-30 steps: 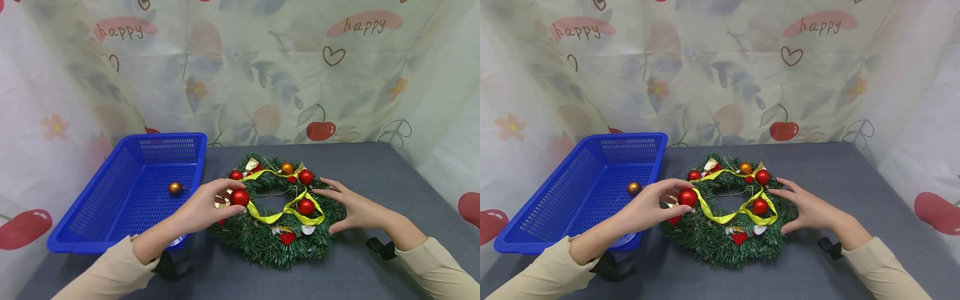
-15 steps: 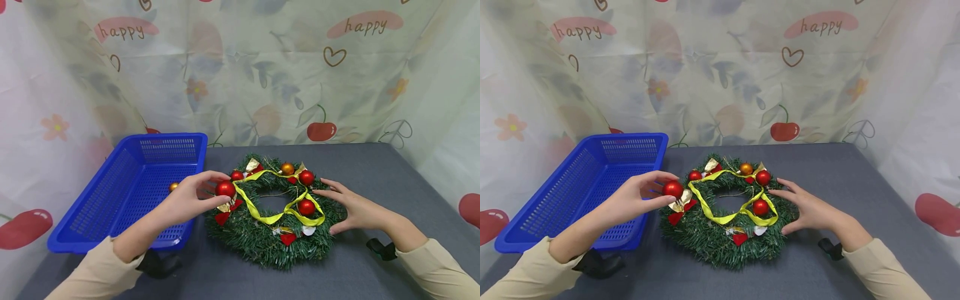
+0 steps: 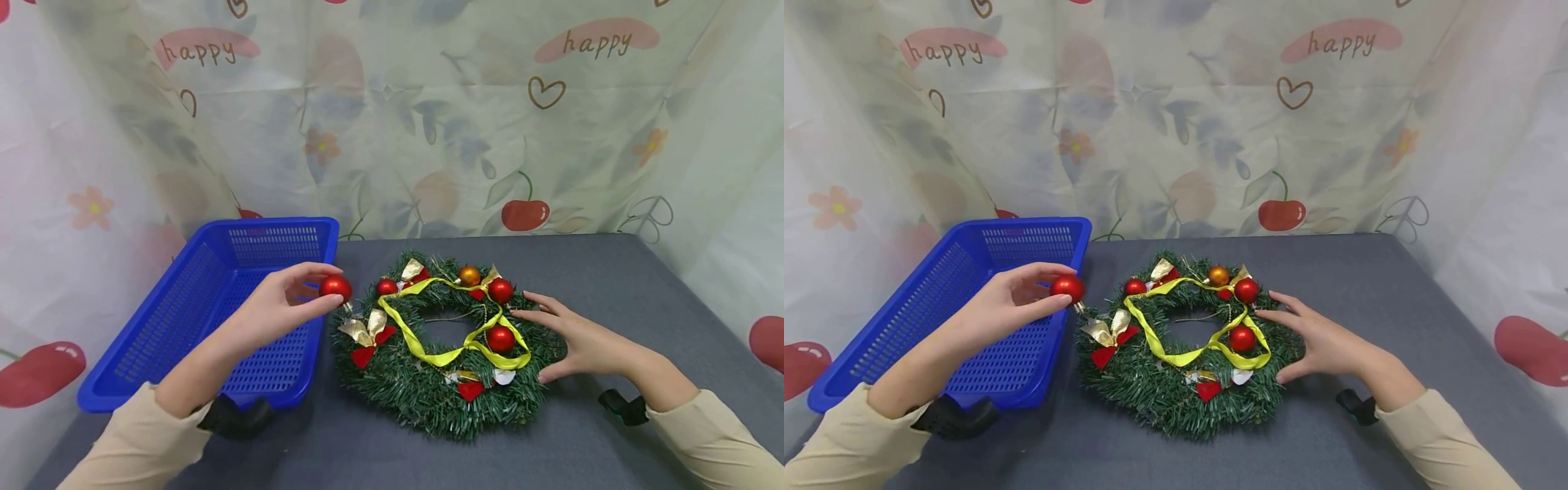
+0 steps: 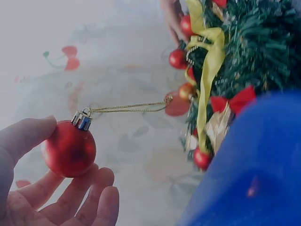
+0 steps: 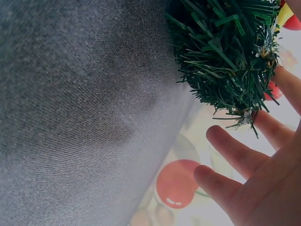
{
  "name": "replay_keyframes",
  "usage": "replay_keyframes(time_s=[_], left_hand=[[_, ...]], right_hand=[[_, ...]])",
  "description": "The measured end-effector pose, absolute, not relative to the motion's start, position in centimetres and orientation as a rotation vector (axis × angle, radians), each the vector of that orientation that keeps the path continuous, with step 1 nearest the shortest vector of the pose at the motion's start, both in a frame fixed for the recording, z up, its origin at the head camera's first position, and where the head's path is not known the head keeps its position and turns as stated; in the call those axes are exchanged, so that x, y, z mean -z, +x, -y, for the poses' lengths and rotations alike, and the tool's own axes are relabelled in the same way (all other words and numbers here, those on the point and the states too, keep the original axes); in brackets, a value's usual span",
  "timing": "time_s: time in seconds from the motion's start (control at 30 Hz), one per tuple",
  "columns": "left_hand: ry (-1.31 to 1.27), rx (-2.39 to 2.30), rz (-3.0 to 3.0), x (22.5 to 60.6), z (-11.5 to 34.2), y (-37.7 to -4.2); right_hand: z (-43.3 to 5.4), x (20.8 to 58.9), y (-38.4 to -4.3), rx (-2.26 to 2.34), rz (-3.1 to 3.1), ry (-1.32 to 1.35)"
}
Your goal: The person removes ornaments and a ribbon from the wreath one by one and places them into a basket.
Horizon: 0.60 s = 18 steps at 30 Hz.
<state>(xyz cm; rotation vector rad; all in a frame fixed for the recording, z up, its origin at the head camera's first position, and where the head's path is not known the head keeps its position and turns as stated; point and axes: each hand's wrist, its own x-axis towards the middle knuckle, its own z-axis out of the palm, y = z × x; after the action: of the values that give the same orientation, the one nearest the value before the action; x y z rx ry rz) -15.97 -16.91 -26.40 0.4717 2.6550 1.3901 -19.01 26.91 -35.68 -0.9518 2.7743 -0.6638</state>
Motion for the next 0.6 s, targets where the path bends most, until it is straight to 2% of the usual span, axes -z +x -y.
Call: replay_keyframes(time_s=[0.6], left_hand=[[0.301, -1.342, -2.719, 26.7, 20.5, -17.8]], right_hand=[[-27.0, 35.9, -19.2, 0.659, -2.776, -0.931]])
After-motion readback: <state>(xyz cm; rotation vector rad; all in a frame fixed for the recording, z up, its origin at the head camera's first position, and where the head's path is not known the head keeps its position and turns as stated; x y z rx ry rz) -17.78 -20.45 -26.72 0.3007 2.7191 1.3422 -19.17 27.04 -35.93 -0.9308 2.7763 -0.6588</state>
